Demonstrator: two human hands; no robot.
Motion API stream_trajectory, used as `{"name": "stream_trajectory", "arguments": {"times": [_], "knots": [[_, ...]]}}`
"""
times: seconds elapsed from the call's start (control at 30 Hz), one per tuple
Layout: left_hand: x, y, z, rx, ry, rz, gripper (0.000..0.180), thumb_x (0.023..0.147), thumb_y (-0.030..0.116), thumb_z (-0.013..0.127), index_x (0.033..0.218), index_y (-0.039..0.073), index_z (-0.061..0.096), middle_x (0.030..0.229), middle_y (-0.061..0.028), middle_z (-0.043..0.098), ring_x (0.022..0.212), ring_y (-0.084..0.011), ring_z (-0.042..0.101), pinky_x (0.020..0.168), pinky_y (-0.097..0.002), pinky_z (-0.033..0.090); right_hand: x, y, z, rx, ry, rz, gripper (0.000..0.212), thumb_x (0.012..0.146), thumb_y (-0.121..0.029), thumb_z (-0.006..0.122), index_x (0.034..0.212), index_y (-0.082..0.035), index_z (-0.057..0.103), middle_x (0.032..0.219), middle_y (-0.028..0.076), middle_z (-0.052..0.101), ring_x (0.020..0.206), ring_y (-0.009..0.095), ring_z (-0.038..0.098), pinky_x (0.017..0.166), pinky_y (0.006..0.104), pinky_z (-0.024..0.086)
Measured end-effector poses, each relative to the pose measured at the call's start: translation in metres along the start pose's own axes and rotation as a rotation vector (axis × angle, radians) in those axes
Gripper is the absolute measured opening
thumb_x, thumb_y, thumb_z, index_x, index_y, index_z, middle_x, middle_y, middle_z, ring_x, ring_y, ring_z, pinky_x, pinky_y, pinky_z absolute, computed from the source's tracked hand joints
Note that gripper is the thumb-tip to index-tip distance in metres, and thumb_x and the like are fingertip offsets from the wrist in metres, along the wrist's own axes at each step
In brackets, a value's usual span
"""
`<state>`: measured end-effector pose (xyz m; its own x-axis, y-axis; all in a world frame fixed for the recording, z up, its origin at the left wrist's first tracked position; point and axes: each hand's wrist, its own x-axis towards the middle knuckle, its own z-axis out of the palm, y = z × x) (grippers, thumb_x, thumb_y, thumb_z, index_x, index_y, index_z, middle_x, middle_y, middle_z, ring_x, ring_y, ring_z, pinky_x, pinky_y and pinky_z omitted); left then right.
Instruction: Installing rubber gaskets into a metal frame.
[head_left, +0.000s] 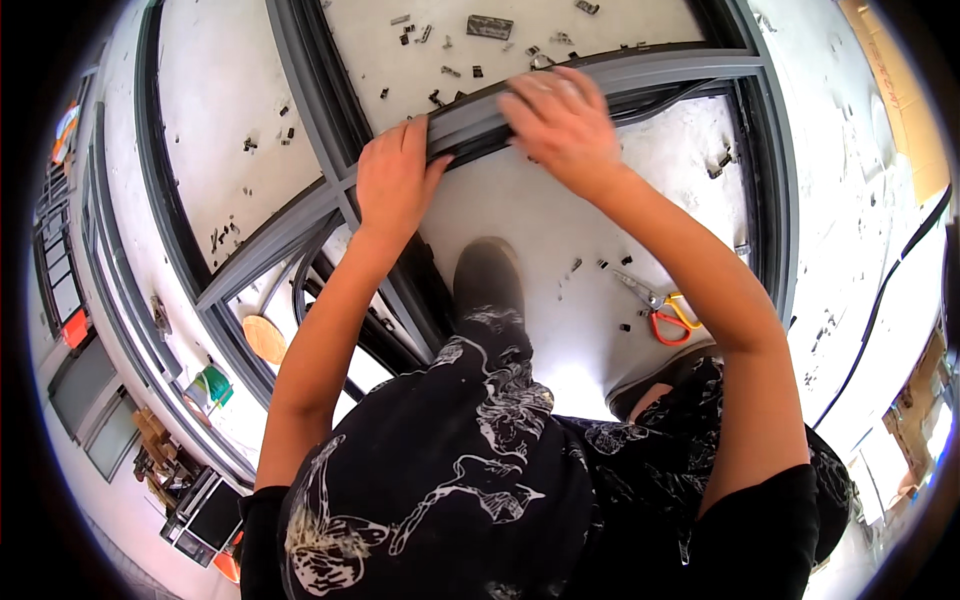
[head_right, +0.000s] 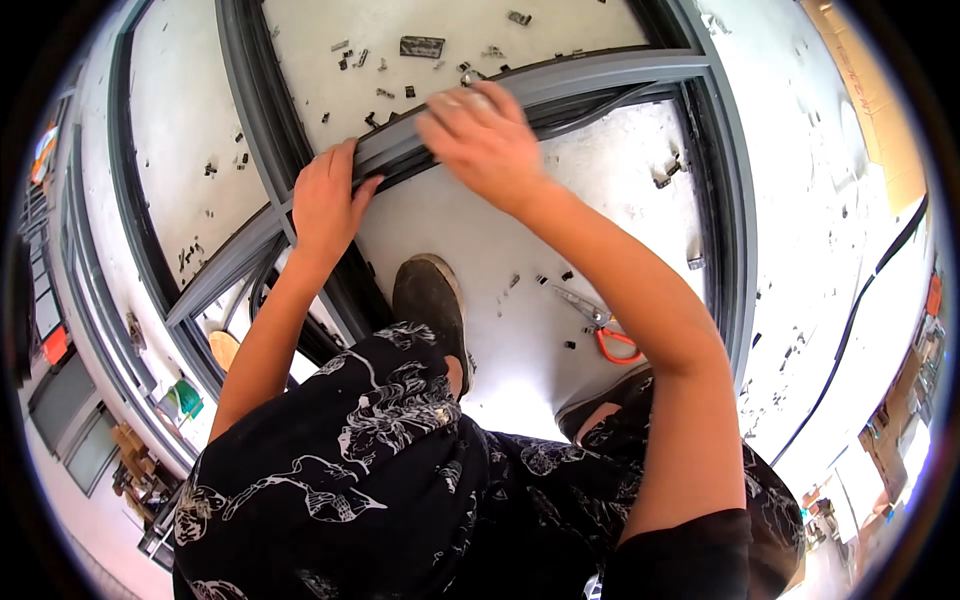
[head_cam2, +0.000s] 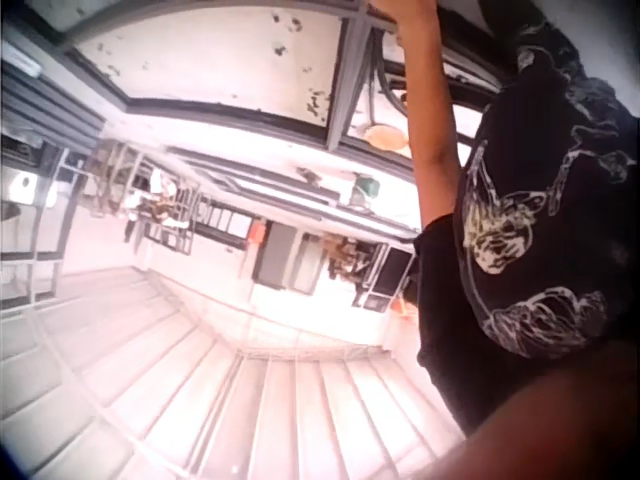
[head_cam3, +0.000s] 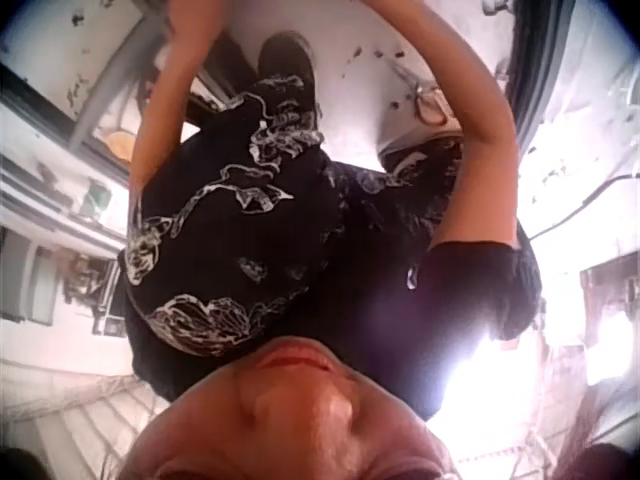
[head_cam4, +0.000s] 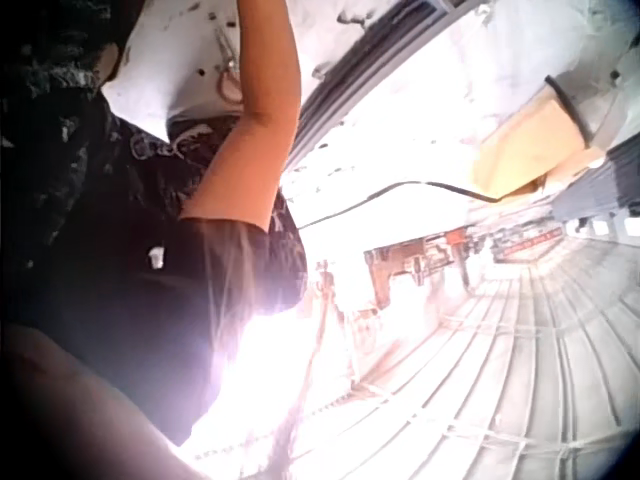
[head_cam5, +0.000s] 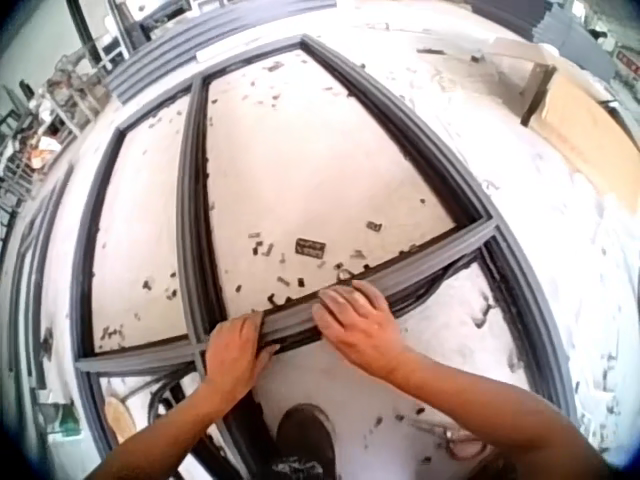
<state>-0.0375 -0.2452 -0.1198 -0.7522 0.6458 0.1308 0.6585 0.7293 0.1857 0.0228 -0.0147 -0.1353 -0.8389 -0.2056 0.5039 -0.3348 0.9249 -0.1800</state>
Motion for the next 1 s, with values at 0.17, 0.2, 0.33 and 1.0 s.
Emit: {"name": "stream_trajectory", "arguments": {"times": [0.17, 0.2, 0.33, 1.0], "knots": [[0.028, 0.034, 0.014, -0.12, 0.057, 0.063, 0.056, 0.073, 0.027, 0.078, 0.119, 0.002, 0.056, 0.106, -0.0147, 0.063, 0.098, -0.0329, 0.058, 0.086, -0.0412, 0.045, -0.058, 0.04, -0.039, -0.164, 0.007, 0.111, 0.023, 0.073, -0.016, 0.063, 0.095, -0.013, 0.063, 0.095, 0.0, 0.058, 0.092, 0.02, 0.056, 0.086, 0.0352, 0.045], [0.035, 0.044, 0.019, -0.116, 0.065, 0.067, 0.057, 0.072, 0.027, 0.078, 0.119, 0.003, 0.056, 0.107, -0.0137, 0.063, 0.098, -0.0321, 0.058, 0.085, -0.041, 0.044, -0.062, 0.047, -0.042, -0.18, -0.054, 0.139, 0.021, 0.071, -0.015, 0.063, 0.092, -0.013, 0.063, 0.091, 0.0, 0.057, 0.089, 0.02, 0.056, 0.081, 0.0345, 0.047], [0.046, 0.063, 0.027, -0.093, 0.08, 0.083, 0.057, 0.071, 0.028, 0.078, 0.118, 0.005, 0.056, 0.107, -0.0108, 0.064, 0.097, -0.0289, 0.059, 0.085, -0.0398, 0.043, -0.058, 0.06, -0.029, -0.122, -0.044, 0.088, 0.013, 0.066, -0.012, 0.061, 0.078, -0.013, 0.058, 0.078, 0.0, 0.048, 0.078, 0.018, 0.053, 0.064, 0.0298, 0.047], [0.052, 0.077, 0.026, 0.051, 0.132, -0.073, 0.053, 0.064, 0.031, 0.081, 0.107, 0.008, 0.06, 0.094, -0.0093, 0.064, 0.086, -0.0287, 0.058, 0.082, -0.0399, 0.04, -0.038, 0.068, -0.027, -0.06, 0.001, 0.03, 0.013, 0.064, -0.015, 0.061, 0.076, -0.014, 0.056, 0.074, 0.001, 0.046, 0.072, 0.019, 0.052, 0.057, 0.032, 0.046]]}}
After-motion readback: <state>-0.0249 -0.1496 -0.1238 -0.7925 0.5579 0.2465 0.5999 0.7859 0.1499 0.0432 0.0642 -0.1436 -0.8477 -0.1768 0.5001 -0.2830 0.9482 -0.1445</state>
